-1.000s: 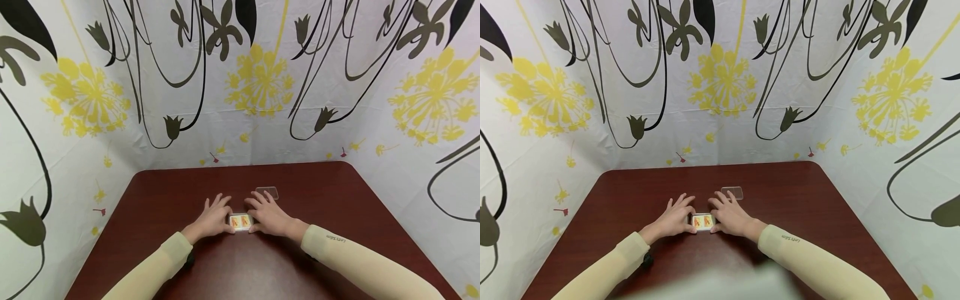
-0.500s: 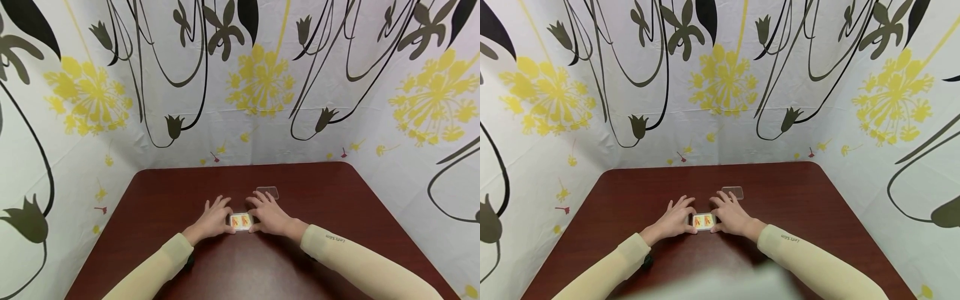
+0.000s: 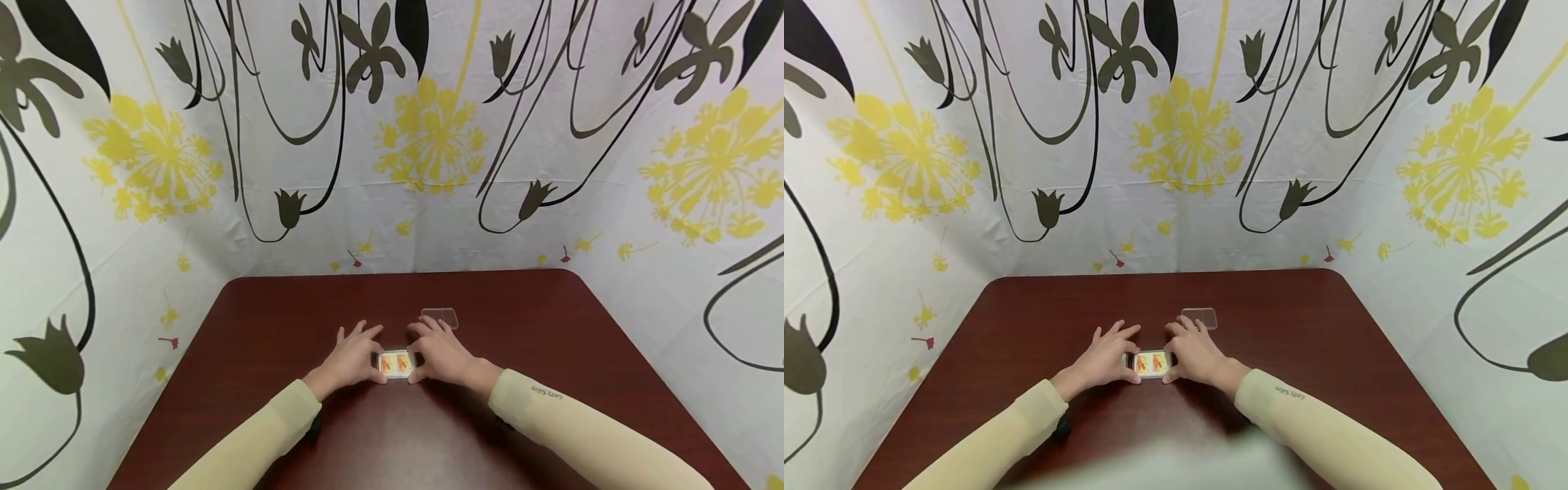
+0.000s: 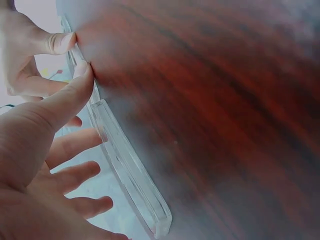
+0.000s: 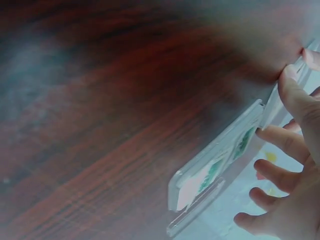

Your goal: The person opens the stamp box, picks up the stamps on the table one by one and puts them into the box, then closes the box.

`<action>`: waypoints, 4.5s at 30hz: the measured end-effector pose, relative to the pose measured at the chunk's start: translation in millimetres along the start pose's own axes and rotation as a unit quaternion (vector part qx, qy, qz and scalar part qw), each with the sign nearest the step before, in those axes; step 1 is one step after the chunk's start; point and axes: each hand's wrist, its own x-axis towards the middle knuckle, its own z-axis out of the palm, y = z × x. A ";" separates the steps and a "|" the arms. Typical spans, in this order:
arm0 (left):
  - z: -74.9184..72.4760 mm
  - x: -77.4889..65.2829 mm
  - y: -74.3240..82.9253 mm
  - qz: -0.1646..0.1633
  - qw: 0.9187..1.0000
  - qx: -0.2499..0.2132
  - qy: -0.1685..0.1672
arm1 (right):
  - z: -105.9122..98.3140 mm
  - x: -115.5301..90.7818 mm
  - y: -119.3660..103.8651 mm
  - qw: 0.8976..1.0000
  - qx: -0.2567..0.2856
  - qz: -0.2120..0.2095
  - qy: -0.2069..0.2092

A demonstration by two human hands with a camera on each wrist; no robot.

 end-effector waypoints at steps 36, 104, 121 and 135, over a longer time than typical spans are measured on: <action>-6.9 -1.1 -5.9 -0.004 1.000 0.027 -0.016 | -5.3 -4.0 -1.5 0.999 -0.013 0.027 -0.016; 16.3 132.2 33.2 -0.064 0.996 0.042 -0.037 | -13.9 -11.4 139.1 0.984 0.072 0.157 -0.044; 18.2 134.7 34.5 -0.046 0.998 0.030 -0.024 | -11.6 -10.2 140.7 0.985 0.091 0.144 -0.034; 16.0 130.9 35.8 -0.038 0.997 0.062 -0.032 | -11.7 -7.3 137.9 0.993 0.045 0.101 -0.029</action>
